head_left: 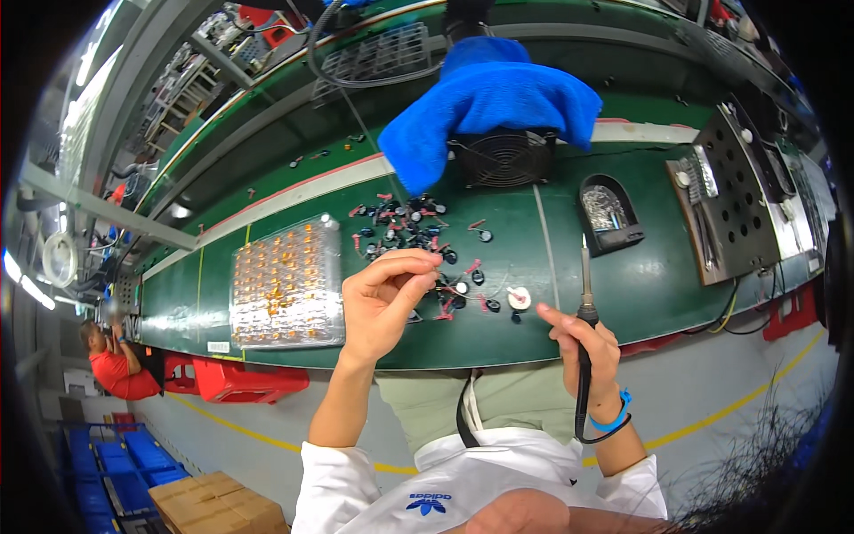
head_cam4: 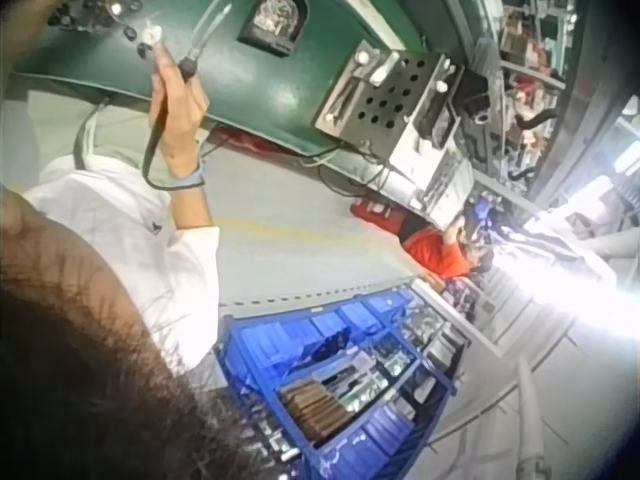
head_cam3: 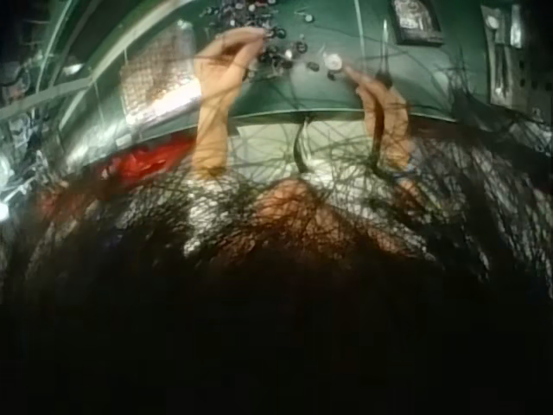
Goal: Soldering electronic components onto small circular circuit boards at an assembly station.
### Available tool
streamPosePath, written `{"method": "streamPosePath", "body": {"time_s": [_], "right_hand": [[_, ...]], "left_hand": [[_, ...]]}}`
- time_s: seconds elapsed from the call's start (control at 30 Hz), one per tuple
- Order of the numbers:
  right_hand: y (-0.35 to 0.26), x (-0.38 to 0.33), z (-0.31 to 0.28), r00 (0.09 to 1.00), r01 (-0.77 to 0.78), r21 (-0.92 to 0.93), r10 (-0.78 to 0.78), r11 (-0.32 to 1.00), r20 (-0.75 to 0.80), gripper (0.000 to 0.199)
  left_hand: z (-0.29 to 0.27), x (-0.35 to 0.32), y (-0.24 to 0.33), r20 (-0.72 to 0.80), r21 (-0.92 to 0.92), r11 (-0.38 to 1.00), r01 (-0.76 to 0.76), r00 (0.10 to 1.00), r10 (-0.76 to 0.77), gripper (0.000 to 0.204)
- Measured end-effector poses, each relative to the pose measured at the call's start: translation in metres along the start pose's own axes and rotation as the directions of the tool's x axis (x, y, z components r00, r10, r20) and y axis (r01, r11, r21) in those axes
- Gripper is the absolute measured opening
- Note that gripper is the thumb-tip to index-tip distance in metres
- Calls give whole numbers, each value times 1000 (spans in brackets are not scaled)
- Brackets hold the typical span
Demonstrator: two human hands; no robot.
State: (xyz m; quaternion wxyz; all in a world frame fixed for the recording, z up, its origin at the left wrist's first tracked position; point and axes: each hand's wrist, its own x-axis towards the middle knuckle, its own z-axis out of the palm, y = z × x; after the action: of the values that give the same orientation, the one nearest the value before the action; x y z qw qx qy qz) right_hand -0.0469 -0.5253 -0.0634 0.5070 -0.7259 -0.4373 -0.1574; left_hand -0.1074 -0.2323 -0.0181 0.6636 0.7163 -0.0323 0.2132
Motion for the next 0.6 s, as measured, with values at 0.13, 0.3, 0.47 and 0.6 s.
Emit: {"method": "streamPosePath", "body": {"time_s": [0.13, 0.3, 0.47, 0.6], "right_hand": [[2, -12, -8, 998, -2, 57, 6, 998, -68, 37], [2, -20, -19, 994, -4, 68, 11, 998, -108, 62], [6, -15, -21, 991, -2, 33, 6, 999, -130, 50], [3, -20, -22, 994, -34, 32, 38, 999, -105, 36]], "left_hand": [[25, 7, -1, 8, -56, 992, 113, 994, -113, 31], [45, 14, -4, 35, -10, 993, 114, 993, -113, 34], [56, 14, -10, 164, 93, 988, 125, 977, -140, 39], [66, 9, -18, 183, 115, 983, 141, 970, -161, 37]]}}
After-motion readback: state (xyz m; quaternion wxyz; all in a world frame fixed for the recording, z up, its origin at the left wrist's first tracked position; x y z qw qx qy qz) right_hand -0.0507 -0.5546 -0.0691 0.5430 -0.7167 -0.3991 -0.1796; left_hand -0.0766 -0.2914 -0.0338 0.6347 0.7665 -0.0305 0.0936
